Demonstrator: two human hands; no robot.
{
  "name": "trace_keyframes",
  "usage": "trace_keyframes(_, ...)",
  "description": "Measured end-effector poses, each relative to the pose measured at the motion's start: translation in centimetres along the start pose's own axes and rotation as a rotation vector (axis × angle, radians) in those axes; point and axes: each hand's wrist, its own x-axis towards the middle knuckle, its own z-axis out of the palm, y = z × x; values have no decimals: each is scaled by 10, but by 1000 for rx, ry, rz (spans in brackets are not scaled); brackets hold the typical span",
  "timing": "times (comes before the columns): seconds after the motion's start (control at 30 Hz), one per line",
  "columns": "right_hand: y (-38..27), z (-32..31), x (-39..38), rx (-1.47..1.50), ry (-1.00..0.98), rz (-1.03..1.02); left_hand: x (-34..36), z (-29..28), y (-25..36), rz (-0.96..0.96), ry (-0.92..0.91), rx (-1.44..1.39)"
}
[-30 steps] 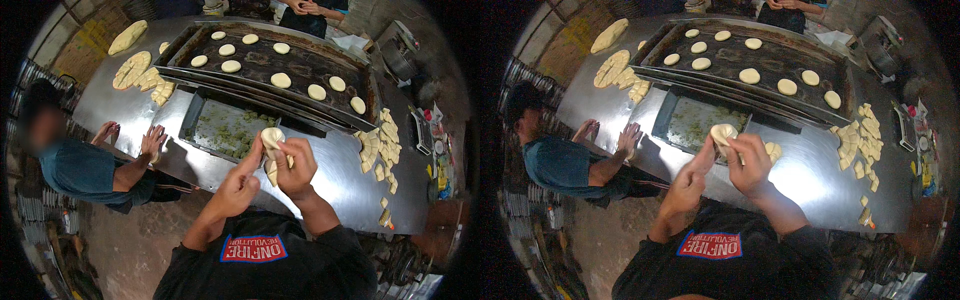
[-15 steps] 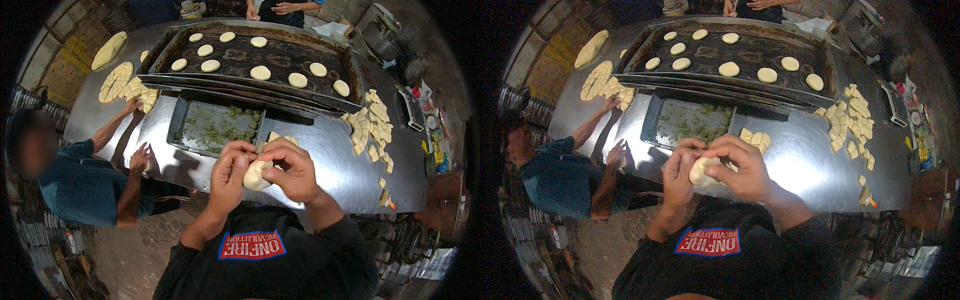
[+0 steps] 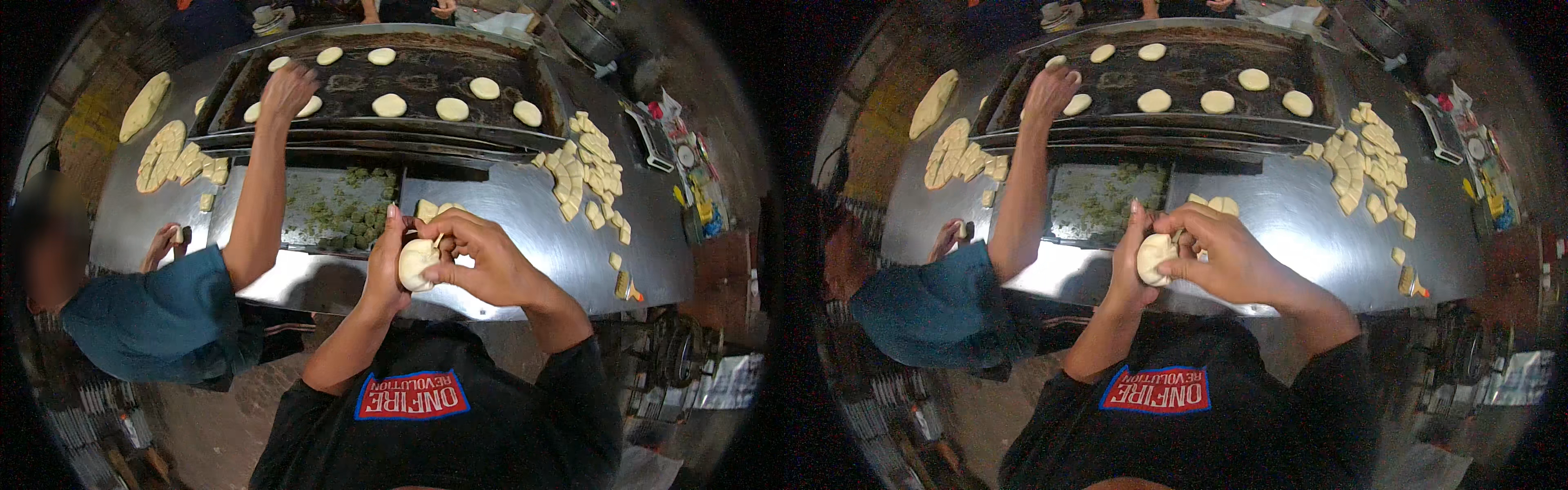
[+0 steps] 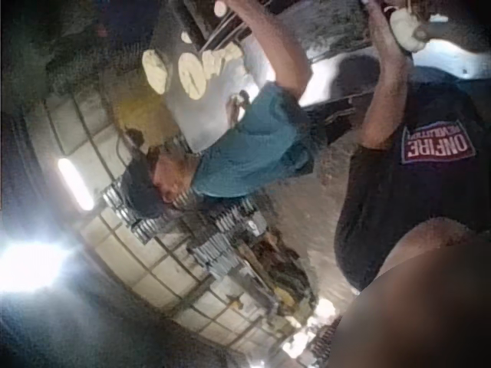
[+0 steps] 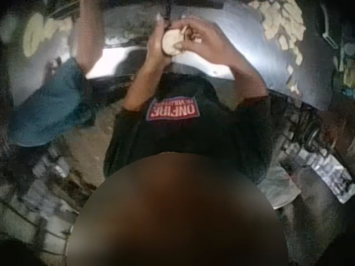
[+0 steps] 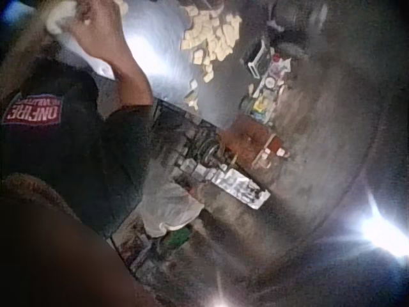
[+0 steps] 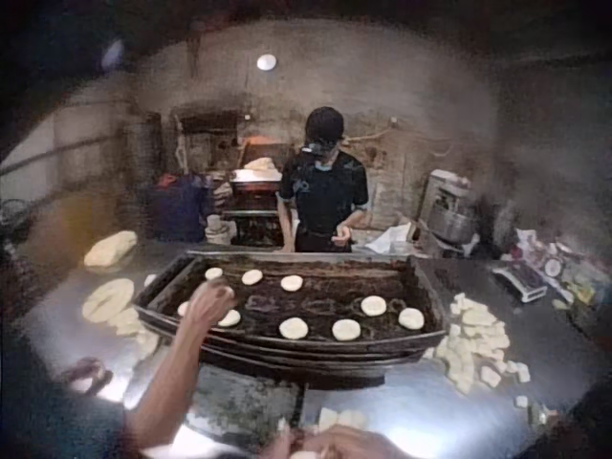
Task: The person walks into a workshop and begins preparing pastries by hand. They flatten small pieces of dough, place a green filling inside, and seal them into round shapes. The finished pastries are placed onto a metal baking tray alongside other prepared items.
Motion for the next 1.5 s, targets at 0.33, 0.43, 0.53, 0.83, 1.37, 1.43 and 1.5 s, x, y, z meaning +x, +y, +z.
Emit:
trace_keyframes(0.33,62,6,-40,-588,172,-170,61,-48,-112,-549,63,-94)
trace_keyframes(0.43,121,-3,-64,-659,209,-27,56,-48,-131,-460,161,389)
trace_keyframes(0.53,223,5,-102,-763,164,213,59,-92,-154,-152,242,745)
trace_keyframes(0.83,216,-3,-23,-767,671,11,56,-123,-106,371,248,1117)
trace_keyframes(1.37,262,-2,-93,-700,-204,858,173,-123,-104,43,-494,2653)
trace_keyframes(1.43,243,-8,-96,-754,-174,768,173,-115,-111,24,-502,2638)
trace_keyframes(1.5,237,-17,-76,-316,-312,786,182,-117,-106,-94,-555,2582)
